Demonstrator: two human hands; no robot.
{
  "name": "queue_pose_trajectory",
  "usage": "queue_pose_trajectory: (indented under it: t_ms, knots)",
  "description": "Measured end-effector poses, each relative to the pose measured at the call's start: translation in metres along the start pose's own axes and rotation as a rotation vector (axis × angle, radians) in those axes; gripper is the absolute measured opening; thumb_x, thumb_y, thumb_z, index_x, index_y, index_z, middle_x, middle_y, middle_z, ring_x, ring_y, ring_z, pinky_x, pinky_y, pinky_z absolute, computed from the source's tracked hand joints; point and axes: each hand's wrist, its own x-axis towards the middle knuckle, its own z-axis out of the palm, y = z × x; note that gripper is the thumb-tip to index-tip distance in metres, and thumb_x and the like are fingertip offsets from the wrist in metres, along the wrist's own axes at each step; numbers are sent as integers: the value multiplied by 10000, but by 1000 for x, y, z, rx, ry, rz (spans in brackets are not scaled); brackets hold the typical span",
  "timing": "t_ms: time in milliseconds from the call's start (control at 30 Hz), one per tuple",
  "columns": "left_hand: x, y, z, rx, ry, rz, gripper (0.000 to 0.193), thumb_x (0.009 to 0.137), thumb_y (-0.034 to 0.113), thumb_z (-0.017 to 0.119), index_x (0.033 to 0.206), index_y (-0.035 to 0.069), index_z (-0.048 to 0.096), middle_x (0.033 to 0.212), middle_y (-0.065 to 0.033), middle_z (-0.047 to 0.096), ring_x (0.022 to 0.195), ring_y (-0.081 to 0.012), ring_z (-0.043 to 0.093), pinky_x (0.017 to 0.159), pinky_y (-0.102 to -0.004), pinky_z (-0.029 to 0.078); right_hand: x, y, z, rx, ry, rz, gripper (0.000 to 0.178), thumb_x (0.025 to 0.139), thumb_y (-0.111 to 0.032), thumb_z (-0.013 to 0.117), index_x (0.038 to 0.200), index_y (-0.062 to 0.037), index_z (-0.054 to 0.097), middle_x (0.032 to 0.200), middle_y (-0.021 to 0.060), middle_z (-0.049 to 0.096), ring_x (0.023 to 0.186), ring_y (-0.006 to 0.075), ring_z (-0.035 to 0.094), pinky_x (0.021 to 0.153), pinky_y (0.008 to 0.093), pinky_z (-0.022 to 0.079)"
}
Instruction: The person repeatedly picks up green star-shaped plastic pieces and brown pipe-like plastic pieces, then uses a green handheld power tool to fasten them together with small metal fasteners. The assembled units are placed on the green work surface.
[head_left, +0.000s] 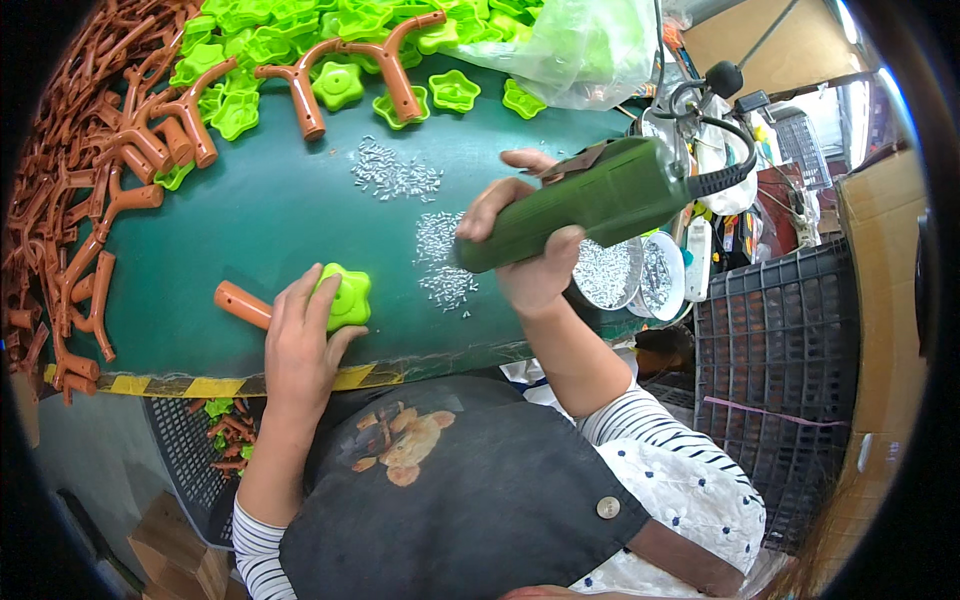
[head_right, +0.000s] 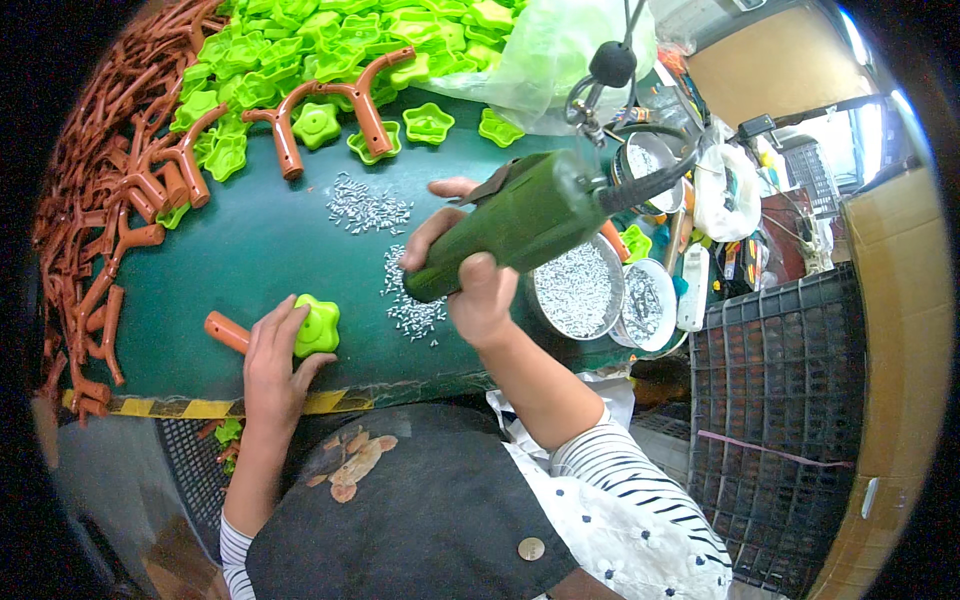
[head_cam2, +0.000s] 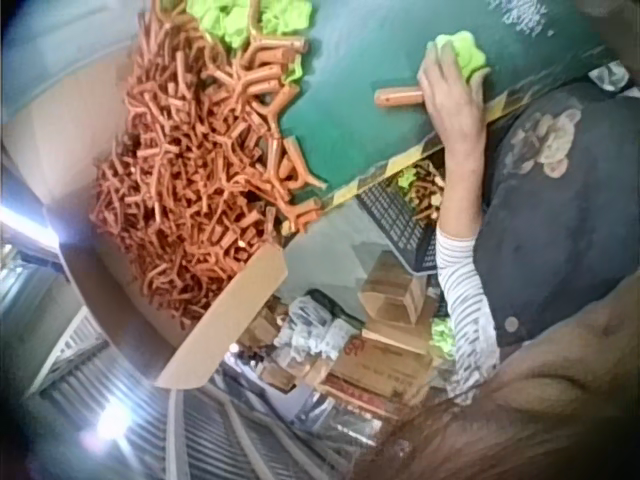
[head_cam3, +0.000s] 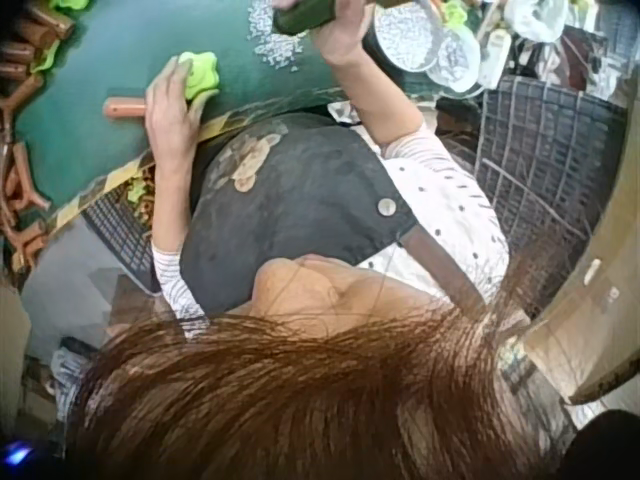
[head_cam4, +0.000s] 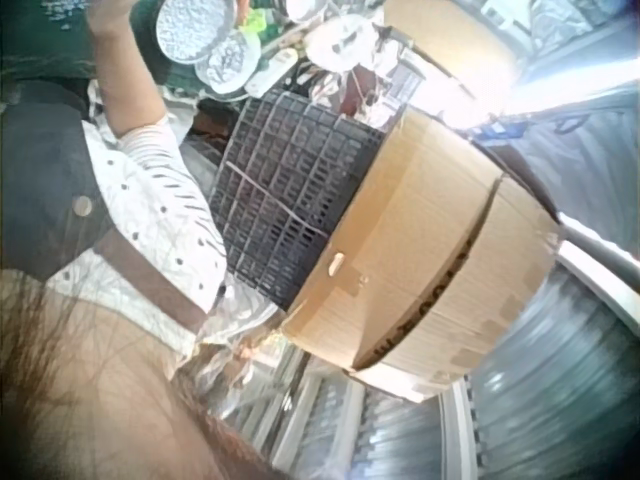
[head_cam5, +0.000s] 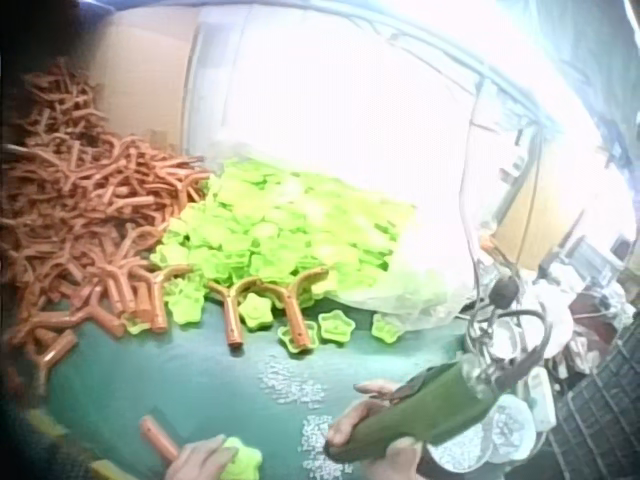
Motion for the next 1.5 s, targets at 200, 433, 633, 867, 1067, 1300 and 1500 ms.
queue_pose_trajectory:
  t_ms: [200,433,633,867,1067,1300,1500]
  knots:
    - [-3,9,-3,105,49,-10,638,683,121,861,1263,49,606,1230,-143,605,1070,-349,587,934,-457,455,-3,17,14,91,-32,-50,956,842,-730,638,1327,65,419,765,124,632,740,223,646,679,325,546]
    - [-5,13,8,96,147,-34,651,638,117,888,1218,54,601,1104,-130,601,988,-332,579,868,-452,433,-5,18,24,111,-85,-14,944,844,-721,646,1307,74,434,763,125,631,721,208,632,668,320,542]
    - [-6,16,8,92,150,-85,698,628,151,902,1235,61,571,1156,-142,590,1098,-360,544,932,-477,421,0,-6,45,233,-140,-37,1007,844,-843,479,1305,50,430,715,115,592,681,227,613,641,354,549]
    - [1,15,-8,-27,191,-44,400,679,138,875,1031,80,692,1205,-113,594,1218,-391,470,1014,-503,394,3,-9,70,361,-224,-18,1031,836,-865,447,1323,43,408,732,112,589,673,221,604,634,353,540]
    - [1,14,-10,-27,228,-30,197,708,48,818,875,81,720,1116,-93,615,1182,-369,492,1002,-483,406,7,-13,80,230,-282,14,1016,841,-852,468,1312,48,427,741,100,602,654,196,609,617,309,525]
    - [-2,15,-5,55,223,-76,609,654,191,883,1195,68,633,1113,-99,606,1113,-339,537,956,-459,429,5,-11,79,197,-377,89,1063,754,-841,616,1264,76,446,750,86,620,677,168,638,640,277,540]
    - [-11,9,5,131,153,-110,727,617,220,902,1256,56,596,1036,-110,575,980,-326,559,879,-452,435,5,0,83,224,-432,3,1021,732,-776,701,1256,61,443,780,92,634,705,164,645,640,273,530]
